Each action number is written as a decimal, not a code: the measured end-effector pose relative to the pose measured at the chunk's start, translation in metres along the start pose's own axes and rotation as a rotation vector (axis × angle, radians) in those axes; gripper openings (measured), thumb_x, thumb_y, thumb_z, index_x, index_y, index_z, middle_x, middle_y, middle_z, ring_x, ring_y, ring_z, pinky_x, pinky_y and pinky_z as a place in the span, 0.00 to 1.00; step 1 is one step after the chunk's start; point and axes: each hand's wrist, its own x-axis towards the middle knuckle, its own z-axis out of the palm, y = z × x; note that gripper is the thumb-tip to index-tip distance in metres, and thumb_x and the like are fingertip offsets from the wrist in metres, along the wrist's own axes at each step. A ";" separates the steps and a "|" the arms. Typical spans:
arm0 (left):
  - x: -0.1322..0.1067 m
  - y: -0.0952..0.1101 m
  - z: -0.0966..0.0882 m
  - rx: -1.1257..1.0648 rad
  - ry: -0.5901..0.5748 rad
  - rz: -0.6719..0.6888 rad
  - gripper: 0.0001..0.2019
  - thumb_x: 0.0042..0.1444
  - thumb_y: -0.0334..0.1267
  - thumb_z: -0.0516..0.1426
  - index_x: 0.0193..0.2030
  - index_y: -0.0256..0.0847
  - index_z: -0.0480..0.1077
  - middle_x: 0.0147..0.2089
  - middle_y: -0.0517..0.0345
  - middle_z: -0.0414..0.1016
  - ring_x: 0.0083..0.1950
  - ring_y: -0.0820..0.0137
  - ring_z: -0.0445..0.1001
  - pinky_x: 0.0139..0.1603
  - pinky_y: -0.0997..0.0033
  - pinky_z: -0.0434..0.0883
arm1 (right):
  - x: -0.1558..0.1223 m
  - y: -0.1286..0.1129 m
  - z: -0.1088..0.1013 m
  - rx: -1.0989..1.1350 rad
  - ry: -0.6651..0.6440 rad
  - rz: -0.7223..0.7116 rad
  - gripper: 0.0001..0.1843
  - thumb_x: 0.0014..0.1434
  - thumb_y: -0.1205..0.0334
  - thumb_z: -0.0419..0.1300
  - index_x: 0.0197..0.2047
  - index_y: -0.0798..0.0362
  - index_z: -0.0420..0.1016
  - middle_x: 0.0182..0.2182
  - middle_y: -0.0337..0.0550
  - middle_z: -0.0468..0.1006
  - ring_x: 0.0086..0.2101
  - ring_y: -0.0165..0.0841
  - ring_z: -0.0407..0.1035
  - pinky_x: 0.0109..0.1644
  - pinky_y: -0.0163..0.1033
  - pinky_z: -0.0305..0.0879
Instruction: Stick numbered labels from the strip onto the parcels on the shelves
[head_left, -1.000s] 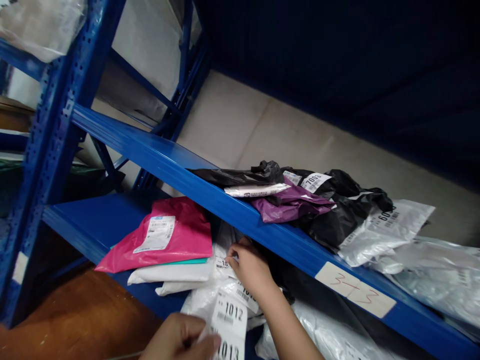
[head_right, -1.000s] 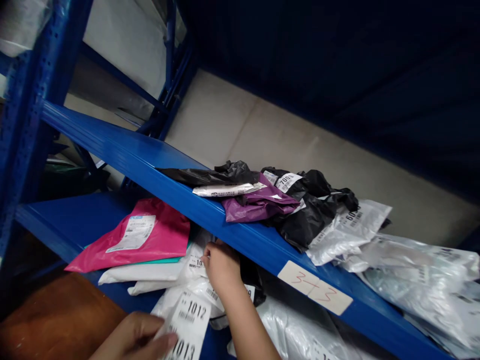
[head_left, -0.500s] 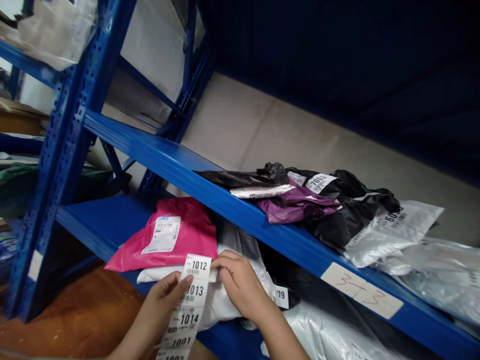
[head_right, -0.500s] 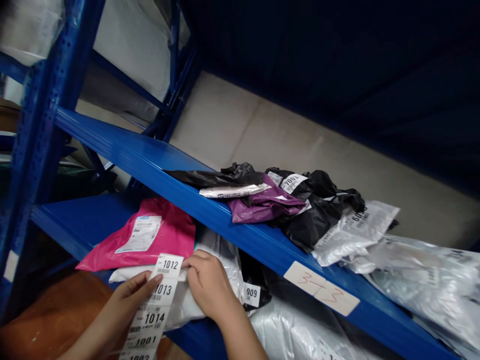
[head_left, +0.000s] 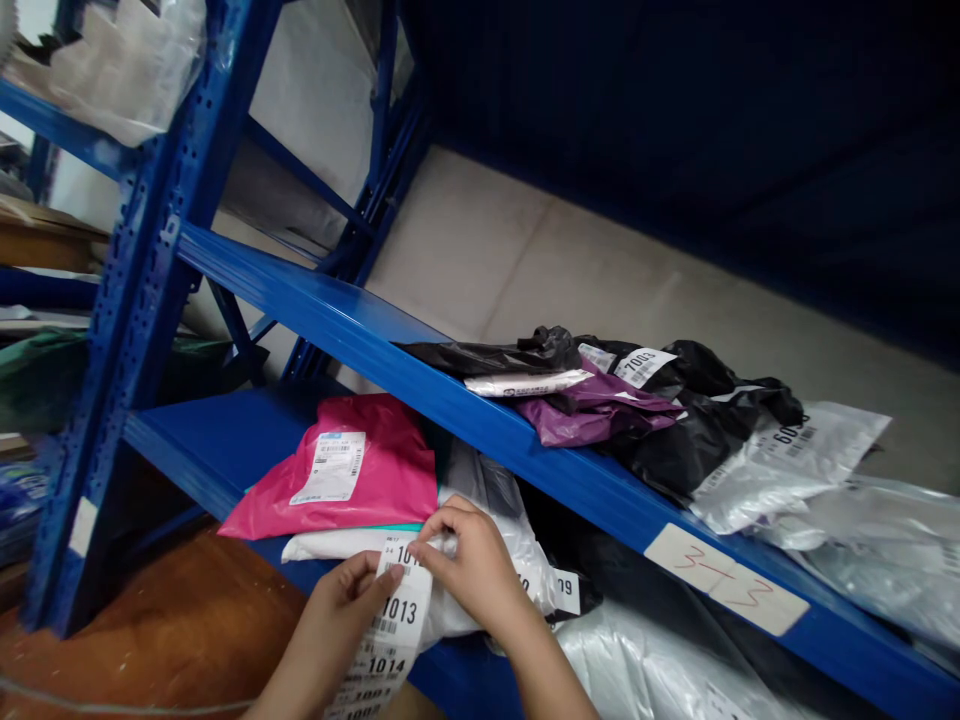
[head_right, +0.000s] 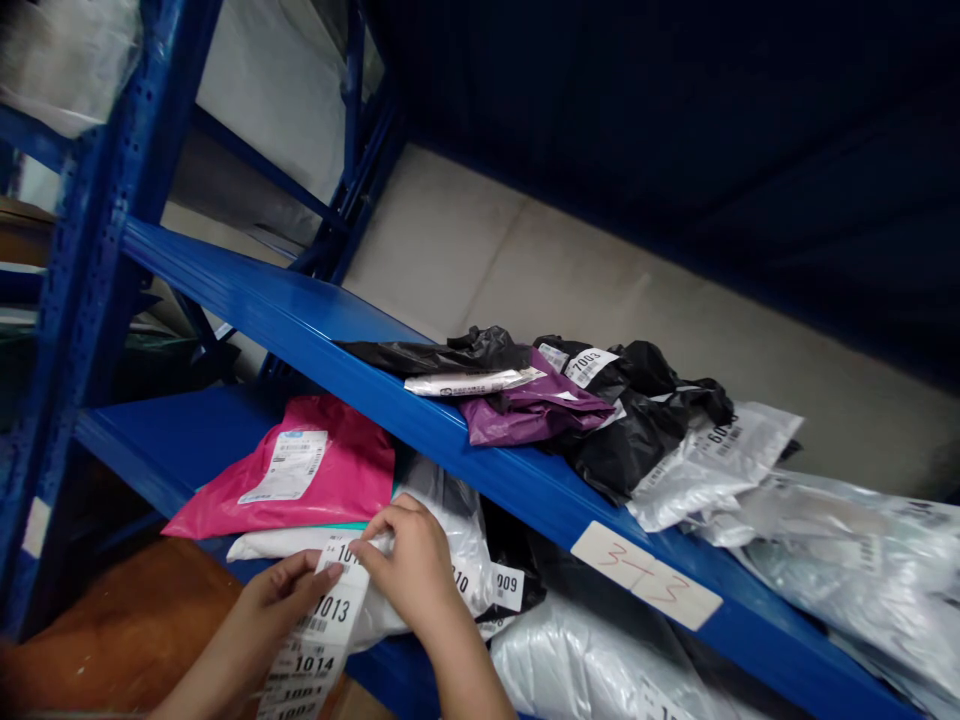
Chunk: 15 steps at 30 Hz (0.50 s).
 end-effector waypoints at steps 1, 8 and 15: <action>0.001 0.000 0.000 0.028 0.007 -0.001 0.34 0.29 0.67 0.66 0.27 0.37 0.65 0.18 0.68 0.58 0.20 0.79 0.52 0.22 0.78 0.50 | 0.000 -0.002 0.000 -0.027 -0.007 -0.004 0.05 0.52 0.71 0.68 0.28 0.54 0.77 0.31 0.39 0.72 0.36 0.34 0.69 0.40 0.36 0.60; -0.001 0.016 -0.011 0.291 0.014 0.092 0.35 0.32 0.75 0.57 0.22 0.40 0.58 0.18 0.69 0.50 0.21 0.79 0.47 0.22 0.76 0.48 | 0.001 -0.010 0.008 -0.397 -0.030 -0.132 0.09 0.58 0.69 0.58 0.35 0.52 0.81 0.33 0.44 0.70 0.40 0.39 0.65 0.44 0.42 0.60; 0.005 0.042 -0.010 0.332 -0.033 0.088 0.33 0.29 0.70 0.61 0.25 0.38 0.66 0.19 0.67 0.58 0.21 0.78 0.51 0.23 0.75 0.51 | -0.002 -0.007 0.012 -0.509 -0.026 -0.156 0.08 0.61 0.64 0.56 0.38 0.54 0.78 0.37 0.46 0.68 0.42 0.41 0.63 0.45 0.45 0.60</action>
